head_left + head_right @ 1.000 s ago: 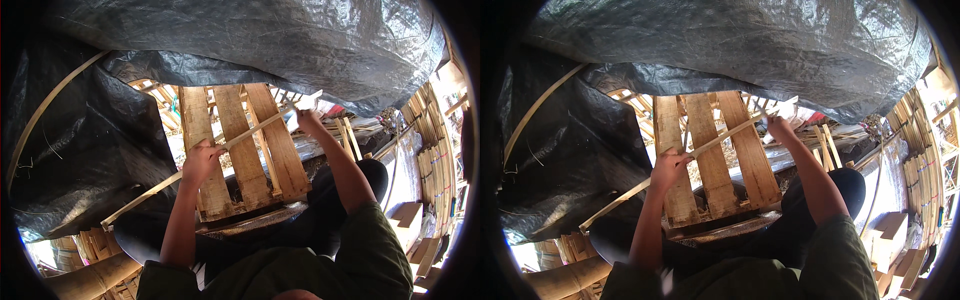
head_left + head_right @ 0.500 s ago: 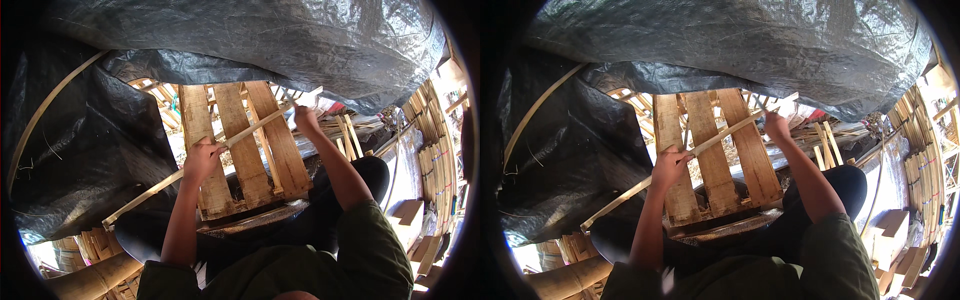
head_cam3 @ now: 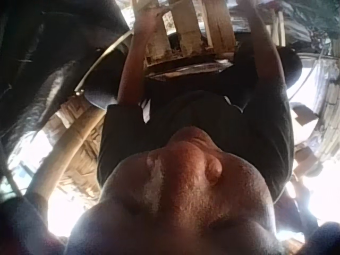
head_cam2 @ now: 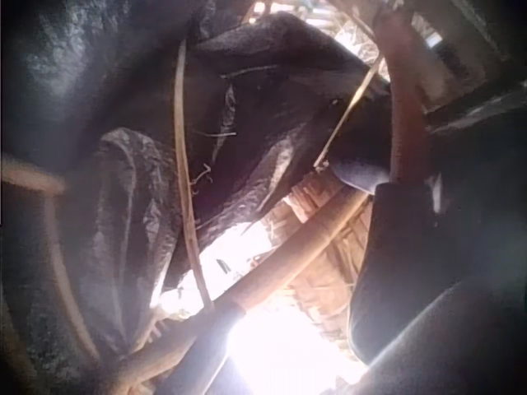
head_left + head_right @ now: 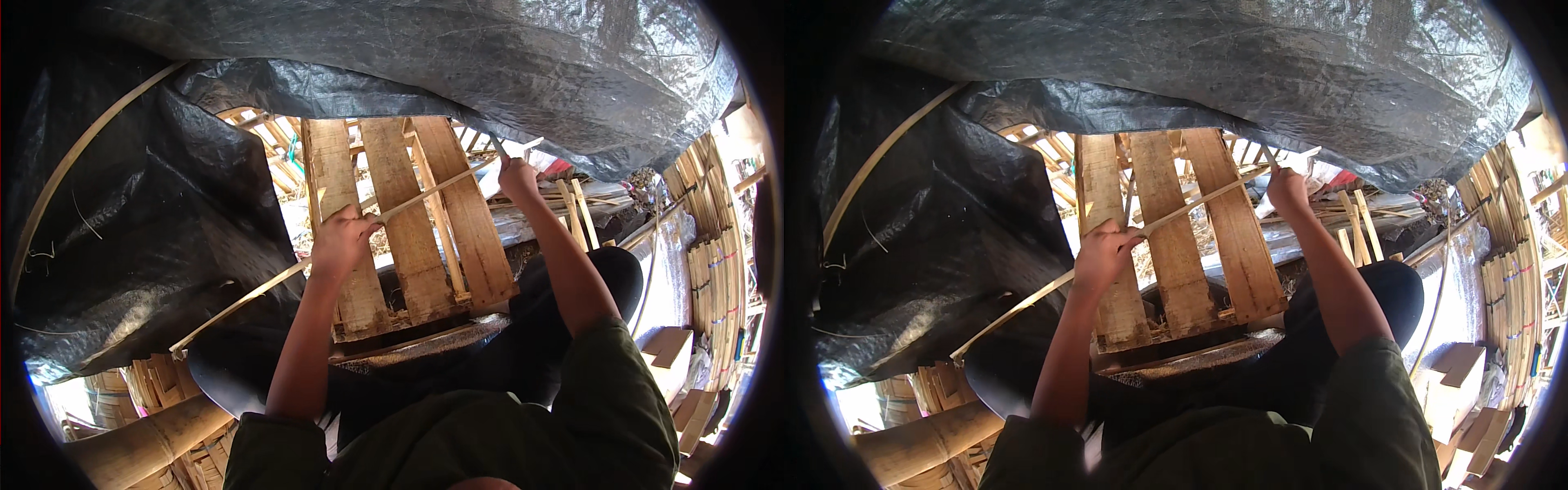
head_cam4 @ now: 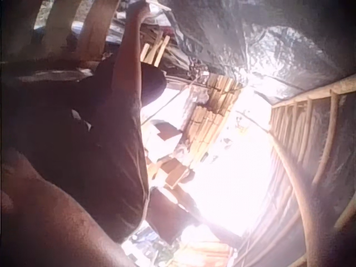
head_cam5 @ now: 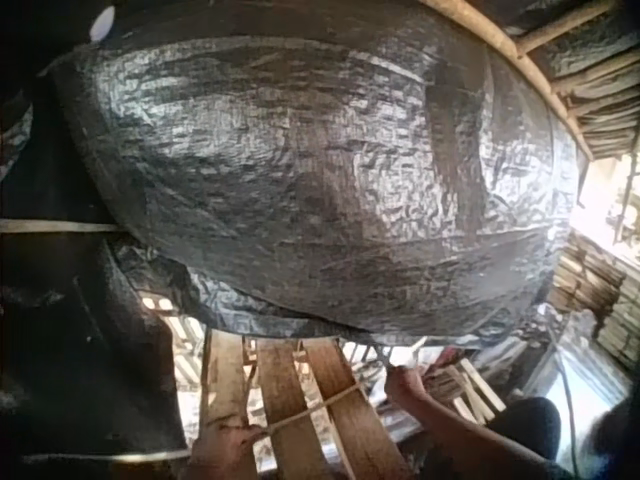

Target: The person scrapes a thin wooden strip along its length using a knife while holding and repositioning the strip by hand.

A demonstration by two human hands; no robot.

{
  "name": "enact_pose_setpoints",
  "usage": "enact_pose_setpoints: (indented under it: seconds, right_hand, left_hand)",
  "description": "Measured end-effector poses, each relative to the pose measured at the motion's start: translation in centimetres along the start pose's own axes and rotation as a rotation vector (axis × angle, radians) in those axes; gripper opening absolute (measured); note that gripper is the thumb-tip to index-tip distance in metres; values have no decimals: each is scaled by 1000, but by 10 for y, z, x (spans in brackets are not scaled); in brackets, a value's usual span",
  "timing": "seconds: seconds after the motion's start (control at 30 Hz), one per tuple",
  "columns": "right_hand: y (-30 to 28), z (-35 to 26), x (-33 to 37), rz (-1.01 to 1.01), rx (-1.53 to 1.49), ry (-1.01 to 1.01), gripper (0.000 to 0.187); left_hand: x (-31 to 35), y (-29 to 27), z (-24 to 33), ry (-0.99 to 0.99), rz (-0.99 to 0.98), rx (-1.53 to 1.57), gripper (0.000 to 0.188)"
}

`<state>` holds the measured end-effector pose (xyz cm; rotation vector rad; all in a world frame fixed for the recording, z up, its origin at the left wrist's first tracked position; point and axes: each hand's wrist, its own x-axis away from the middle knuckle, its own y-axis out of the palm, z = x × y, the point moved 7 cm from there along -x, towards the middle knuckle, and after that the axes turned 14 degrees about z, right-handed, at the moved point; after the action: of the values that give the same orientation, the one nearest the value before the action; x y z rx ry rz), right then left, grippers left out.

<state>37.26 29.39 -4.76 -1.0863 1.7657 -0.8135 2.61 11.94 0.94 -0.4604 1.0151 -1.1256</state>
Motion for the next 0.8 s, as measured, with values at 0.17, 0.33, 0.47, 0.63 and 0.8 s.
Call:
enact_pose_setpoints:
  seconds: [0.17,0.33,0.47,0.63,0.8]
  right_hand:
    - [11,17,-5,-203,-57,107,58]
    - [8,185,-66,-154,321,-297,56]
    - [19,-25,25,-285,-87,43,40]
    - [-1,42,-20,-305,32,227,40]
    - [12,-48,48,-458,-25,12,46]
  left_hand:
    - [1,-5,-6,7,-41,-63,23]
    - [-31,40,52,104,-107,92,26]
    - [3,-6,-12,-17,-82,6,27]
    - [-5,8,3,-17,-109,38,26]
    - [-1,2,-15,-79,-112,78,25]
